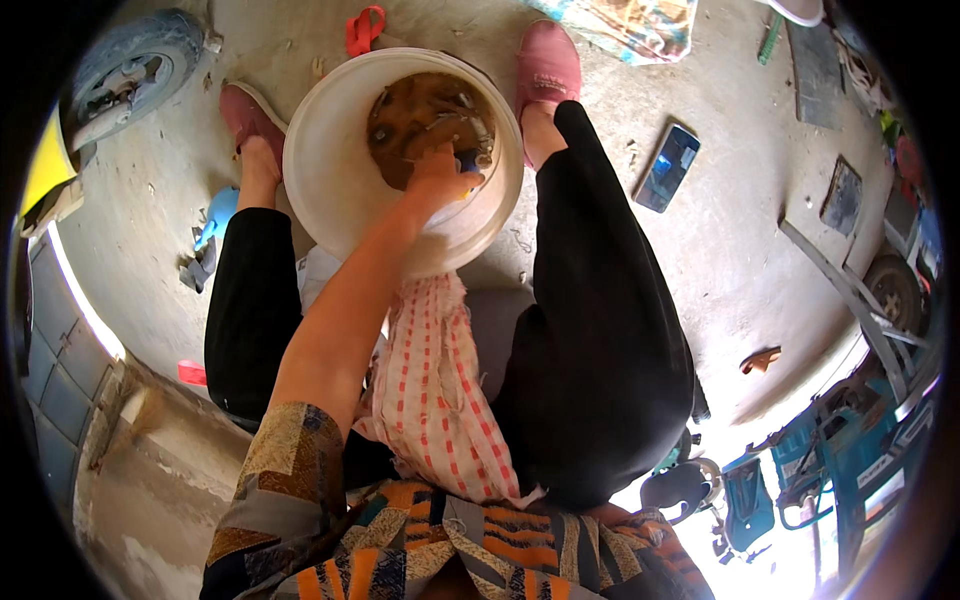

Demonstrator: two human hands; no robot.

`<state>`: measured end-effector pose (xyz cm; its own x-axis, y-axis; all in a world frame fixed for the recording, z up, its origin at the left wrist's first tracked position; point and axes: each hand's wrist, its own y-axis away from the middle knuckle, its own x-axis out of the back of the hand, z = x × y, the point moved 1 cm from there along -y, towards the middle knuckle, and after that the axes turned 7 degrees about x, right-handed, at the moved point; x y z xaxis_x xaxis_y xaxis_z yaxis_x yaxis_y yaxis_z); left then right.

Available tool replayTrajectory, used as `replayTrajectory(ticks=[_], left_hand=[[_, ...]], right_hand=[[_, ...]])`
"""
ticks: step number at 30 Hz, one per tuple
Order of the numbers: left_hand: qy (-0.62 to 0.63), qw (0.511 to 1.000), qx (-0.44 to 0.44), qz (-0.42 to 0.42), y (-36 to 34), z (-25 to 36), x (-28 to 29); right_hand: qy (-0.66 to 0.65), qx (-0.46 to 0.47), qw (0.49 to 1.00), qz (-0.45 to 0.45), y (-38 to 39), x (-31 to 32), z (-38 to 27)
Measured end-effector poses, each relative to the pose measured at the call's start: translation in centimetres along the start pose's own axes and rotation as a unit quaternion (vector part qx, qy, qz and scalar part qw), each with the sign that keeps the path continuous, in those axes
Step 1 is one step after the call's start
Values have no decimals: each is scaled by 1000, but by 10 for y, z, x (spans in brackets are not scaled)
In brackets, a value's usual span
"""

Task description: The person wipes a metal mechanical component with a cloth and then uses a blue tape measure to measure the part while sitting on the floor next to a bucket.

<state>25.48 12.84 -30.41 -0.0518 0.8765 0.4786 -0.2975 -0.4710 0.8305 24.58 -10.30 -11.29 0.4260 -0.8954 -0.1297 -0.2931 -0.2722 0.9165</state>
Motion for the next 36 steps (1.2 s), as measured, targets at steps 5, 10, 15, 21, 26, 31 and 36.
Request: replayTrajectory(ticks=[5, 10, 15, 21, 26, 31, 36], left_hand=[[-70, 996, 34, 31, 6, 10, 10], [147, 989, -11, -29, 43, 1, 62], [524, 842, -77, -106, 152, -7, 116], [744, 612, -238, -122, 272, -54, 144], [807, 493, -294, -139, 348, -87, 131], [813, 522, -198, -165, 391, -94, 85], [729, 673, -106, -66, 391, -94, 41]], right_hand=[[46, 14, 999, -3, 4, 9, -2], [113, 81, 990, -27, 27, 17, -3], [230, 219, 943, -98, 61, 7, -13], [388, 462, 768, -216, 101, -41, -26], [468, 577, 629, -231, 116, -75, -25], [512, 611, 559, -230, 135, -82, -23], [532, 630, 524, -214, 153, -85, -13]])
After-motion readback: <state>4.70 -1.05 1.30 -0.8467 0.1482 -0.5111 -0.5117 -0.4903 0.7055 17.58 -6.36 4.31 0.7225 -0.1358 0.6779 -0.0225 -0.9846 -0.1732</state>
